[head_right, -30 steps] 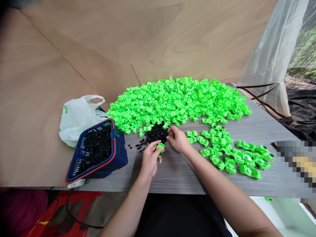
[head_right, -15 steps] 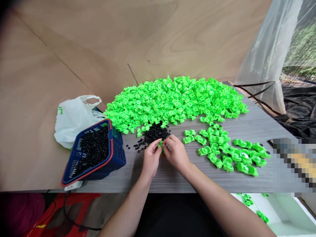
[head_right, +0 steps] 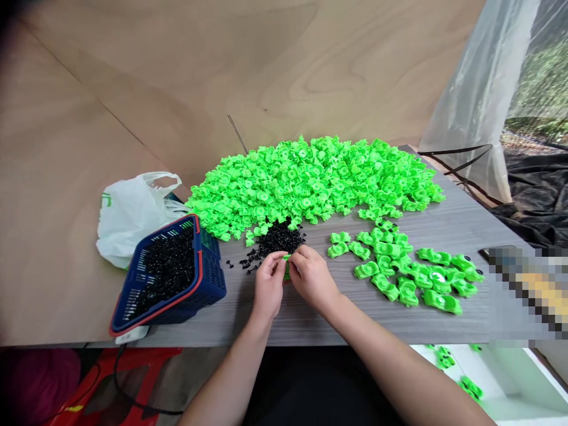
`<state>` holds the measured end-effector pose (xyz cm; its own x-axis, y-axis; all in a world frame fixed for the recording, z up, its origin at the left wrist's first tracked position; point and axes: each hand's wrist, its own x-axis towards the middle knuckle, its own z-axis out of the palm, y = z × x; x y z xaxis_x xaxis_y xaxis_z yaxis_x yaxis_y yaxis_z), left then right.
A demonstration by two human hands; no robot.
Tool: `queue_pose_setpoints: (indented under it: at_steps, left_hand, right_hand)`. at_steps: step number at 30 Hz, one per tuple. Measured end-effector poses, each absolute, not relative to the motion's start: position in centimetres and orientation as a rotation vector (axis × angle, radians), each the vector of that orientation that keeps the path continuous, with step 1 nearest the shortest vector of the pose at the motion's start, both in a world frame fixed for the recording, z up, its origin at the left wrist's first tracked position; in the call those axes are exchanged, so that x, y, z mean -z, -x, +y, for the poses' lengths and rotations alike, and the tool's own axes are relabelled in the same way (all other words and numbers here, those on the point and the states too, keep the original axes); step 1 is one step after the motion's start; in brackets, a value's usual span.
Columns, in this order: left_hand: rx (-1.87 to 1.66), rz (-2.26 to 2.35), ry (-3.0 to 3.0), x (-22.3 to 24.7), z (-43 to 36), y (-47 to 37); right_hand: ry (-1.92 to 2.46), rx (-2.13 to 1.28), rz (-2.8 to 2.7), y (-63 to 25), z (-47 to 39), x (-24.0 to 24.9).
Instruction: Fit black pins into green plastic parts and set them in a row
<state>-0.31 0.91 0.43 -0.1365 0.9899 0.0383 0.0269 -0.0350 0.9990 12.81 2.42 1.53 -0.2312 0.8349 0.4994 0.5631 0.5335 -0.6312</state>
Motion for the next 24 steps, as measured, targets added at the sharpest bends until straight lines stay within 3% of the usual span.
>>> queue_pose_setpoints:
  at_steps: [16,24]
  left_hand:
    - [-1.436,1.234,-1.156,-0.8,0.6,0.1]
    - [-1.493,1.269,-1.199,-0.4,0.5,0.1]
  right_hand:
    - [1.146,-0.702,-1.591,-12.3,1.6,-0.5]
    - [1.093,-0.566,-1.636,-12.4,1.3,-0.2]
